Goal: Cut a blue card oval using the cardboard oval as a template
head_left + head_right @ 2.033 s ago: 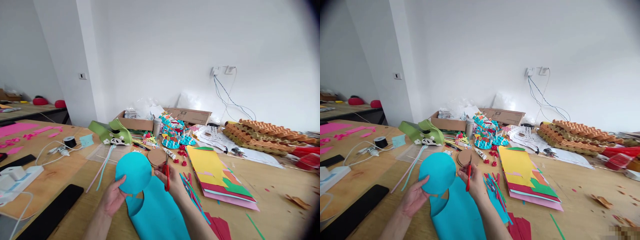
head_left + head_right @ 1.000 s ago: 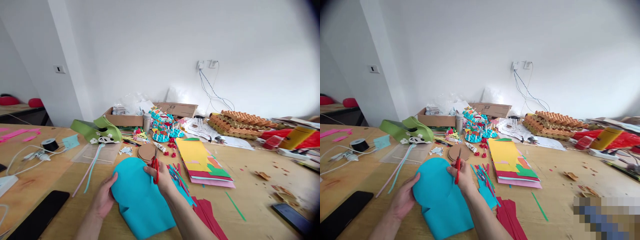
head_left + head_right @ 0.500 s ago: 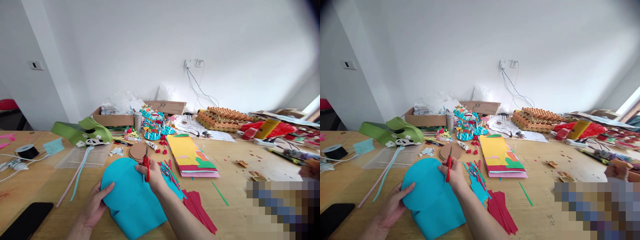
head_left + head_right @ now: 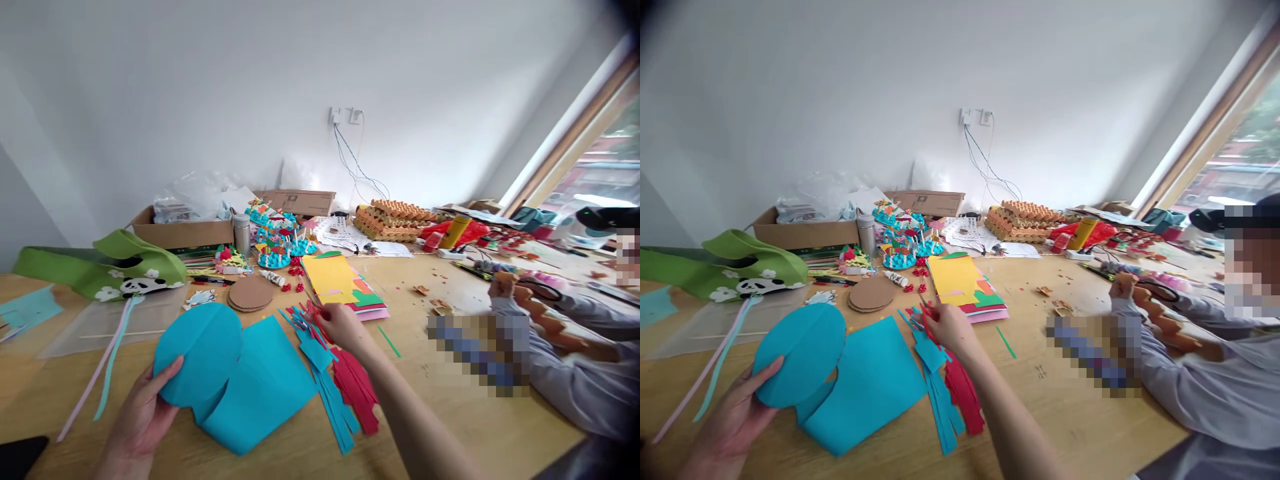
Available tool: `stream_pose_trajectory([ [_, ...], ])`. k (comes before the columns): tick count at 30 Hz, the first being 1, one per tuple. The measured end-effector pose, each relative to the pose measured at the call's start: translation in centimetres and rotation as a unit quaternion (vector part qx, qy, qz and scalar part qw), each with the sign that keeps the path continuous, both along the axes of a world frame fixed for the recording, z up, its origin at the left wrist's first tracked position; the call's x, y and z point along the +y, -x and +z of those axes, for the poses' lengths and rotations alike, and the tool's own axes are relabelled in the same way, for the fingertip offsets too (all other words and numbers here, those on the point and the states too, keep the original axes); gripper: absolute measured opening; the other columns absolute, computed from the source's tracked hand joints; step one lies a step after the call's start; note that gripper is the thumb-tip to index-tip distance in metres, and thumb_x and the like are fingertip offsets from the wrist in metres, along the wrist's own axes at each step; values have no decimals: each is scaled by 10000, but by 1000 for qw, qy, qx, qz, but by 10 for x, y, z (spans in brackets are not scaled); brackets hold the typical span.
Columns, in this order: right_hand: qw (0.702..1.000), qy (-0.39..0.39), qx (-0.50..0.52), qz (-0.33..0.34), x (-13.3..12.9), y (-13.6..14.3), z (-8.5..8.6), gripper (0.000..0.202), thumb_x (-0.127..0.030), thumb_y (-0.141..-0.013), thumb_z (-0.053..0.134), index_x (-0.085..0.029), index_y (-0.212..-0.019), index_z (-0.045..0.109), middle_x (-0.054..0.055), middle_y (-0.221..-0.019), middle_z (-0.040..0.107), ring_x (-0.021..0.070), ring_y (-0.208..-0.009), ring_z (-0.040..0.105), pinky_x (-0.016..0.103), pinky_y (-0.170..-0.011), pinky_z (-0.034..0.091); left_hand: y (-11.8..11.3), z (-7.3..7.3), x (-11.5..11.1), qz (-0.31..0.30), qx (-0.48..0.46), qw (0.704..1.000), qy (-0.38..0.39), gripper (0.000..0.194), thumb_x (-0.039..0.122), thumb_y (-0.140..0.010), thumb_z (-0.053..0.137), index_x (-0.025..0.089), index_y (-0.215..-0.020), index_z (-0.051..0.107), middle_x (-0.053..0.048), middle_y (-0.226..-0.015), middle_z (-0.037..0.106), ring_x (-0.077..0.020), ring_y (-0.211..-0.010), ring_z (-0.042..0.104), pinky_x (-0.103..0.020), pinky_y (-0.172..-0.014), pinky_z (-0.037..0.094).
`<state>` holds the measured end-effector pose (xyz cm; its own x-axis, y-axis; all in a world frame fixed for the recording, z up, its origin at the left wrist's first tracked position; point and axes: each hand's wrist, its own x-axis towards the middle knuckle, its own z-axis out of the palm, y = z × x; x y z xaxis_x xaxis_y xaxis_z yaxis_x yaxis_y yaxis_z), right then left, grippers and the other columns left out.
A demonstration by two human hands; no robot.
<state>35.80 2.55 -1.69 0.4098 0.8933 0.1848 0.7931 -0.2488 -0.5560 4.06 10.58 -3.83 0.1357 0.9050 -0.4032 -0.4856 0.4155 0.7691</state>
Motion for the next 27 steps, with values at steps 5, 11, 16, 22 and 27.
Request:
stream_pose_trajectory([
  [5, 957, 187, -167, -146, -84, -61, -36, 226, -321, -850, 543, -190, -704, 655, 165, -764, 690, 257, -676, 640, 329, -569, 334, 1, 5, 0, 14, -1, 1000, 1, 515, 97, -784, 611, 215, -1284, 571, -91, -1047, 736, -315, -1127, 596, -462, -922, 510],
  [11, 928, 278, -172, -181, -131, -76, -51, 256, -252, -868, 496, -137, -763, 699, 245, -845, 698, 327, -795, 692, 366, -623, 428, -5, 6, -3, 17, 9, 1000, -12, 530, 62, -799, 578, 215, -1306, 547, -93, -1040, 739, -303, -1111, 612, -467, -921, 514],
  [16, 916, 314, -174, -177, -130, -71, -46, 229, -250, -860, 517, -125, -825, 706, 218, -891, 704, 321, -845, 694, 357, -666, 469, -6, -1, 0, 22, 17, 999, -22, 482, 80, -807, 586, 189, -1277, 573, -113, -1049, 734, -300, -1054, 649, -475, -895, 538],
  [22, 938, 272, -177, -123, -113, -47, -29, 269, -230, -898, 455, -119, -873, 699, 197, -971, 694, 326, -926, 664, 380, -737, 462, -5, -10, 3, 45, 7, 998, -46, 438, 89, -792, 616, 170, -1223, 614, -122, -1003, 744, -291, -944, 696, -467, -821, 583],
  [27, 985, 63, 128, 100, -58, 16, -16, 376, -476, -889, 451, -171, -894, 670, 90, -844, 699, 231, -782, 651, 336, -689, 482, -9, -11, 1, 38, -19, 997, -62, 444, 92, -776, 638, 161, -1214, 615, -123, -1000, 745, -282, -930, 702, -435, -802, 592],
])
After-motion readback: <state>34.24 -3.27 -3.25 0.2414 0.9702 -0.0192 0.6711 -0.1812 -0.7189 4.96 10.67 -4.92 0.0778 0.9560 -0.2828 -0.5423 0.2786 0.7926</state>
